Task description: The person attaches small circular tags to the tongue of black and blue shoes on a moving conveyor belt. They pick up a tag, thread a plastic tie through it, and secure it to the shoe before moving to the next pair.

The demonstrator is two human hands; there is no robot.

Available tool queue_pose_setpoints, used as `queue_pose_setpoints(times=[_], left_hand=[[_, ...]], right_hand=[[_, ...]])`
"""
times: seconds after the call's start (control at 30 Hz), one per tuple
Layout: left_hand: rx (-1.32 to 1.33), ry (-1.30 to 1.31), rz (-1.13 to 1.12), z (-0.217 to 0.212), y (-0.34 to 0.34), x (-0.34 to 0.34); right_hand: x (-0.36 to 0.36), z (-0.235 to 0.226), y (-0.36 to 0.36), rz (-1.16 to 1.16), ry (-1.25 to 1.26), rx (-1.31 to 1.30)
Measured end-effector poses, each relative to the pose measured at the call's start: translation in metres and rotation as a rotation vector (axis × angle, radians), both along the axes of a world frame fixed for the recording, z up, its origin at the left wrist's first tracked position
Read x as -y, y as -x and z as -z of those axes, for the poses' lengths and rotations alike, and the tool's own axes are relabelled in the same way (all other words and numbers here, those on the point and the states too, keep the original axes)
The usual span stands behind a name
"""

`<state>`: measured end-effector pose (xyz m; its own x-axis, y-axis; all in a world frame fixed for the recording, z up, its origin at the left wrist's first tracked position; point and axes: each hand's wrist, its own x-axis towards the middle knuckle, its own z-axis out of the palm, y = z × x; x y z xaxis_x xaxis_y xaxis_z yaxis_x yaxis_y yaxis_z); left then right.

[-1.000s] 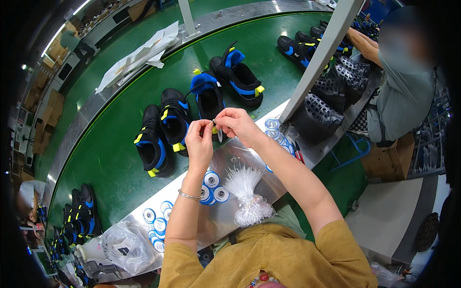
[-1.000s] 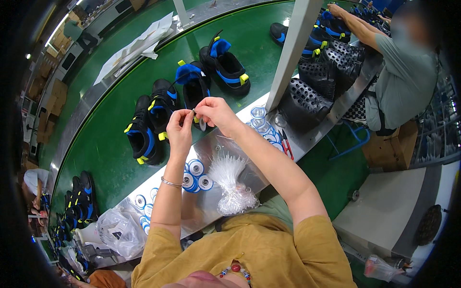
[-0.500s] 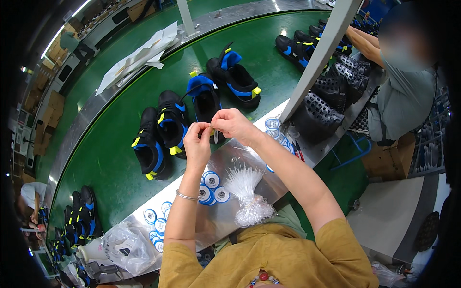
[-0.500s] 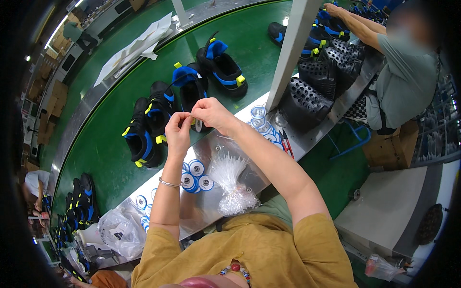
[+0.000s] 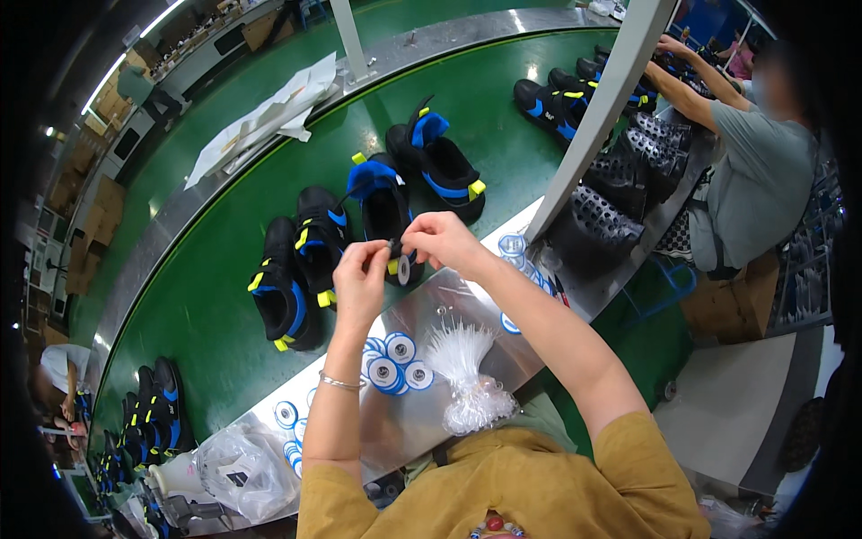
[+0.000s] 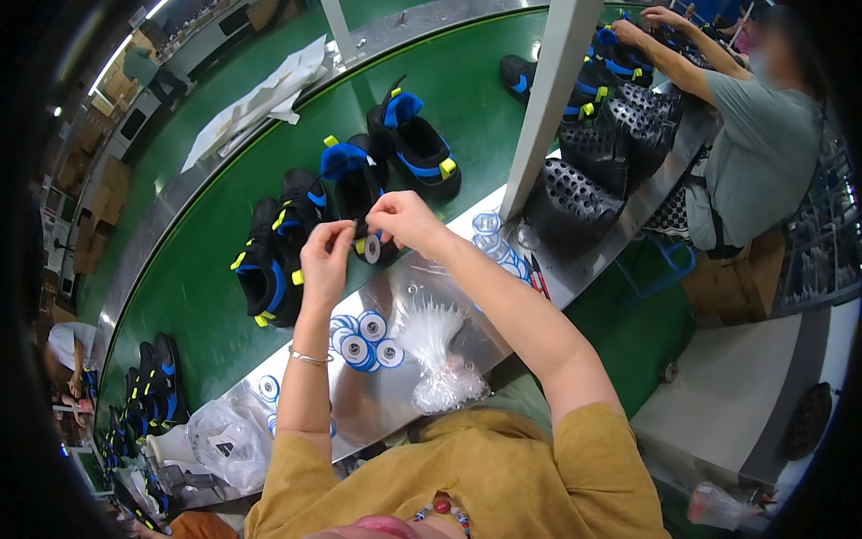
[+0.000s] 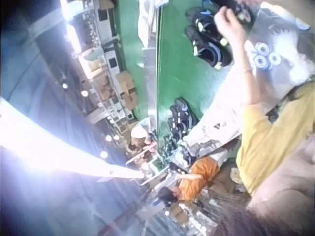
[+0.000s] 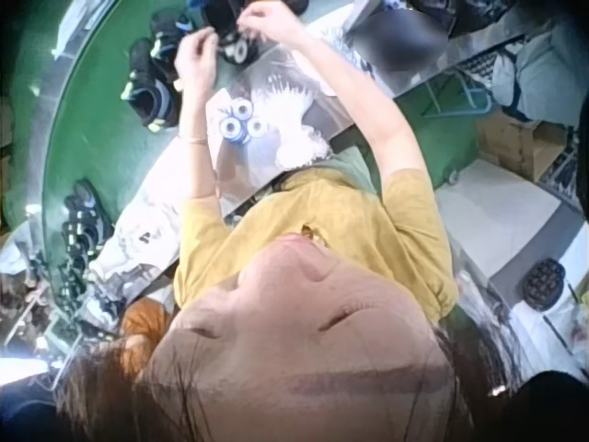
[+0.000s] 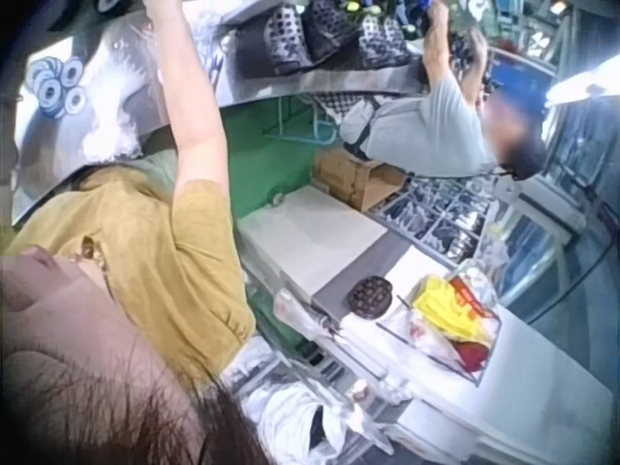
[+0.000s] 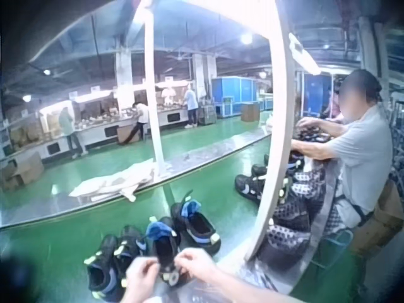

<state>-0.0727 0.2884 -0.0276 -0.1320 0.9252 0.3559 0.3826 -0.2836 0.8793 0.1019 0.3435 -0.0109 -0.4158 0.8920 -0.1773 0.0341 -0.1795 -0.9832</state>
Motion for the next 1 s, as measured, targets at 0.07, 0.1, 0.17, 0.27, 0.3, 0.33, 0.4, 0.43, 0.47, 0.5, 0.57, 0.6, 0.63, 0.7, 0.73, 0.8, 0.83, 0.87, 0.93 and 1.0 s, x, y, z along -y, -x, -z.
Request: queue_pose_setpoints(times=[0.07,0.1,0.17,0.27,0.3,0.33,0.4,0.43,0.47,0.5,0.57,0.6,0.63,0.7,0.73,0.8,0.83,0.87,0.93,1.0], left_hand=[[-0.109,-0.074,-0.082,-0.016,0.022,-0.025],[-0.197,-0.106,-0.088,-0.024,0.026,-0.037],[-0.394,-0.234,-0.083,-0.037,0.028,-0.071],[-0.501,-0.313,0.013,-0.038,0.032,-0.126],[-0.451,-0.182,0.096,-0.039,0.031,-0.136],[-0.4,-0.052,0.176,-0.04,0.031,-0.144],[-0.408,0.089,0.217,-0.043,0.03,-0.15],[-0.41,0.164,0.236,-0.045,0.029,-0.151],[-0.489,0.133,0.27,-0.047,0.031,-0.153],[-0.559,0.106,0.309,-0.045,0.032,-0.153],[-0.613,0.091,0.328,-0.043,0.032,-0.147],[-0.584,0.085,0.342,-0.04,0.036,-0.144],[-0.555,0.078,0.356,-0.036,0.042,-0.14],[-0.537,-0.021,0.401,-0.027,0.048,-0.126],[-0.601,-0.058,0.352,-0.023,0.046,-0.121],[-0.77,-0.27,0.264,-0.02,0.033,-0.104],[-0.89,-0.241,0.232,-0.026,0.023,-0.093],[-0.888,-0.288,0.251,-0.023,0.02,-0.087],[-0.753,-0.346,0.207,-0.011,0.027,-0.082],[-0.51,-0.291,-0.007,-0.002,0.029,-0.068]], right_hand=[[-0.024,0.006,-0.008,0.203,-0.171,0.109],[-0.028,0.0,-0.004,0.228,-0.244,0.224],[-0.05,0.018,0.005,0.323,-0.665,0.408],[-0.063,0.017,0.034,0.351,-0.8,0.671],[-0.063,0.013,0.042,0.323,-0.746,0.765],[-0.063,0.009,0.049,0.294,-0.69,0.857],[-0.064,0.015,0.059,0.348,-0.741,0.863],[-0.065,0.019,0.059,0.364,-0.762,0.839],[-0.067,0.023,0.06,0.378,-0.785,0.813],[-0.066,0.026,0.057,0.409,-0.791,0.769],[-0.067,0.035,0.049,0.484,-0.798,0.659],[-0.068,0.032,0.046,0.52,-0.669,0.59],[-0.071,0.036,0.043,0.544,-0.608,0.531],[-0.079,0.043,0.039,0.535,-0.466,0.439],[-0.081,0.044,0.039,0.488,-0.482,0.425],[-0.082,0.043,0.042,0.391,-0.509,0.398],[-0.082,0.04,0.046,0.367,-0.509,0.427],[-0.079,0.038,0.047,0.339,-0.488,0.442],[-0.074,0.029,0.048,0.279,-0.46,0.471],[-0.063,0.025,0.048,0.294,-0.612,0.476]])
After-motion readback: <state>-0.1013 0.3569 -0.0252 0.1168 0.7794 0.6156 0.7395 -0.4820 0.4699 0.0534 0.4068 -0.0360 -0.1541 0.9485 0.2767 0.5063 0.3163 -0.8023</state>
